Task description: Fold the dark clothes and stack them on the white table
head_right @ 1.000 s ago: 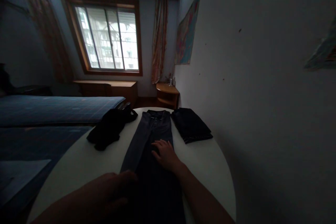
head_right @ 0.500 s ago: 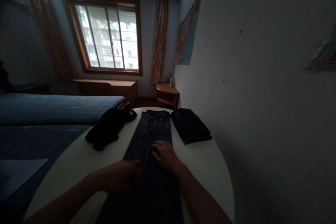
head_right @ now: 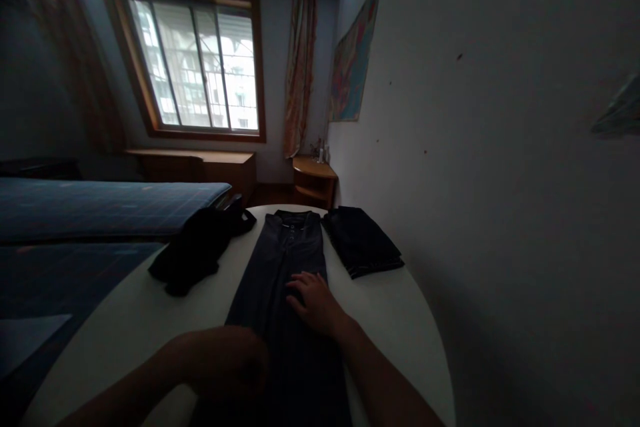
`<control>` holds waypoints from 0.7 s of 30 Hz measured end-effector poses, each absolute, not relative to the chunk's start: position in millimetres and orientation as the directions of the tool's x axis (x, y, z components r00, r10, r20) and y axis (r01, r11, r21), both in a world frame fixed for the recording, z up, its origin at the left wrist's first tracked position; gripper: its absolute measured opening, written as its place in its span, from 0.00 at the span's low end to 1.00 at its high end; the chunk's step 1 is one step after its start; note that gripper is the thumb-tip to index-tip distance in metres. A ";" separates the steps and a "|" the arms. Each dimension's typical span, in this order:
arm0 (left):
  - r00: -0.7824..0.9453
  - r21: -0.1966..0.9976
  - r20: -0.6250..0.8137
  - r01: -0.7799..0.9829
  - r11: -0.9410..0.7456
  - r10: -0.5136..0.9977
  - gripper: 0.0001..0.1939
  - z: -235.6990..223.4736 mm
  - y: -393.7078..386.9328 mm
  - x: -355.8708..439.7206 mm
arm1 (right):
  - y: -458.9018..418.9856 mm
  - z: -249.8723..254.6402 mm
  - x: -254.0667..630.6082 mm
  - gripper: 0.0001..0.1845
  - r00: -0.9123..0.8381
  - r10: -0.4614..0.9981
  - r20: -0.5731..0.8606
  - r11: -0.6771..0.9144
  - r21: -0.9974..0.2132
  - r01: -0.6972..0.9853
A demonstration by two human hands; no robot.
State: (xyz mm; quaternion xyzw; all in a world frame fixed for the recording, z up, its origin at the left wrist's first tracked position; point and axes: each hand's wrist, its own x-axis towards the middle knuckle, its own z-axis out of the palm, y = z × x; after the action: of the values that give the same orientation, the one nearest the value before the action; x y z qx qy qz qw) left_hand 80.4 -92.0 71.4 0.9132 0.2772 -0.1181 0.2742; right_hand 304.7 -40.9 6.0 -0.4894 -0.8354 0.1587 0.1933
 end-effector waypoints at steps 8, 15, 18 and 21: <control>0.904 0.608 -0.268 0.427 -0.669 0.334 0.16 59.3 -98.5 74.5 | -20.9 19.6 294.9 0.17 -0.361 0.911 0.197 0.412 -0.459 0.787; 0.922 0.443 -0.230 0.385 -0.810 0.312 0.07 26.6 -99.1 79.9 | 46.9 27.1 268.5 0.16 -0.187 0.961 0.203 0.245 -0.310 0.919; 0.919 0.337 -0.231 0.383 -0.860 0.318 0.05 3.0 -96.5 80.1 | 68.2 20.0 259.9 0.19 -0.169 0.966 0.197 0.219 -0.275 0.936; 0.922 0.317 -0.193 0.381 -0.868 0.335 0.04 -15.2 -94.0 80.2 | 78.9 11.1 256.4 0.17 -0.152 0.968 0.200 0.211 -0.316 0.925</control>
State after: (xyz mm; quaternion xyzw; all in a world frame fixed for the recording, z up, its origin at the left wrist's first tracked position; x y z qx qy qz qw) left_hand 80.2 -94.0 -15.2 0.9643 0.1856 -0.0659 0.1770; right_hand 256.4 78.9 11.1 -0.6254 -0.7567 0.0589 0.1811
